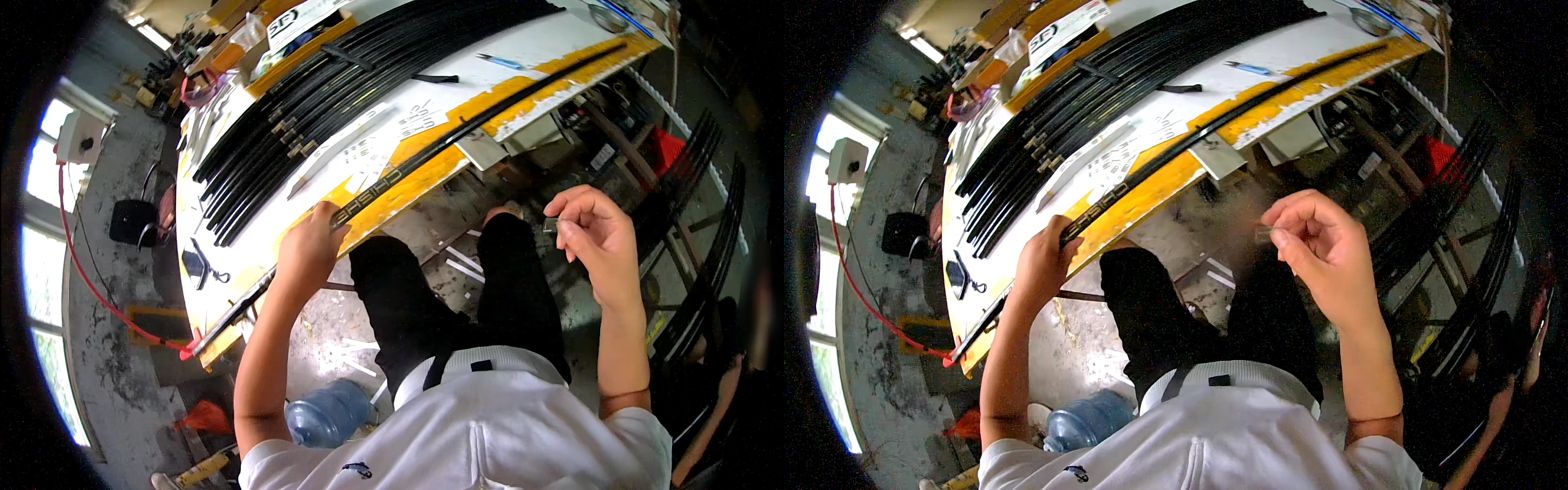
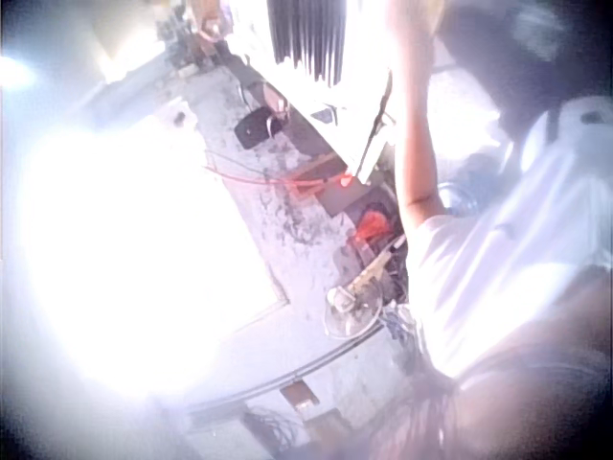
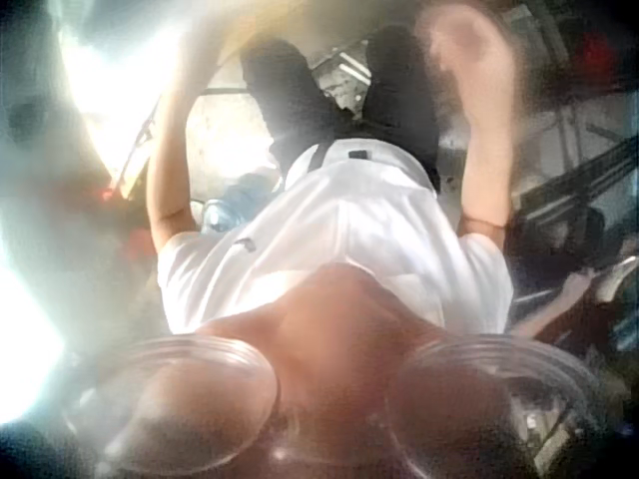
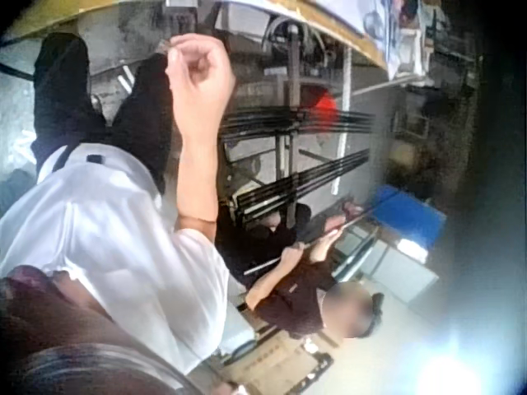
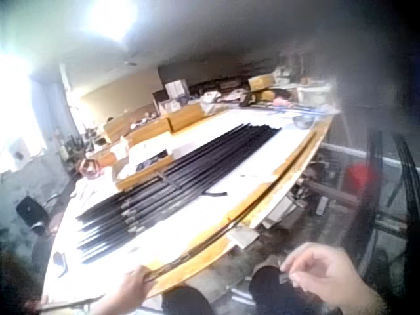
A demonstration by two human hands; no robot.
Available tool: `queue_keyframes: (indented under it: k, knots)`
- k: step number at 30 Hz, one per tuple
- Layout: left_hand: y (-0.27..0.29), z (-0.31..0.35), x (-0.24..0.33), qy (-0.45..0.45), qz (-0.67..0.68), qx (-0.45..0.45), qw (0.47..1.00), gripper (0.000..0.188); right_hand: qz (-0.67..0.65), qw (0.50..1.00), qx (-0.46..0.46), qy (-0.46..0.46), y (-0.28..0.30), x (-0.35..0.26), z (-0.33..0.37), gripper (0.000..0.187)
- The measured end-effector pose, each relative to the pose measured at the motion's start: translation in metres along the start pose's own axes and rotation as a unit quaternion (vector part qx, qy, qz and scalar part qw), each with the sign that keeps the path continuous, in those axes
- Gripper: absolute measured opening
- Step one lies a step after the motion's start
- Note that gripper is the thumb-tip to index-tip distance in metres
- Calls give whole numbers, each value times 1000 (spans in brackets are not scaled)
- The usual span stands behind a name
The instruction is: The person applies adhesive labels to black rods on a workbench. They peel backing from labels, align them on the rods, and smooth them down. The person also wipes a rod with a cloth and briefly handles a water bottle and a beaded bracelet.
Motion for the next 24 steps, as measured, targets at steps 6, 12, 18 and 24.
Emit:
queue_keyframes:
  k: [6, 12, 18, 24]
  knots:
    - [16, 38, 102, -150, 304, -118, 934, 30, 48, 998, -28, 25, 6, -34, 8, 3]
    - [14, 46, 184, -91, 537, -192, 816, 44, 176, 979, -96, 43, -5, -70, 24, 16]
    - [-1, 48, 227, -134, 564, -230, 782, 46, 265, 961, -68, 43, 4, -80, 37, 23]
    - [-15, 48, 237, -150, 553, -246, 782, 35, 285, 956, -65, 39, 9, -78, 38, 27]
Point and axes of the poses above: each hand's wrist, its own z-axis away from the middle knuckle, its own y-axis out of the back of the hand, x = y × z, the point moved 8 cm from there along -z, towards the middle knuckle, and after that the axes turned 3 degrees about y, right-handed, at the moved point
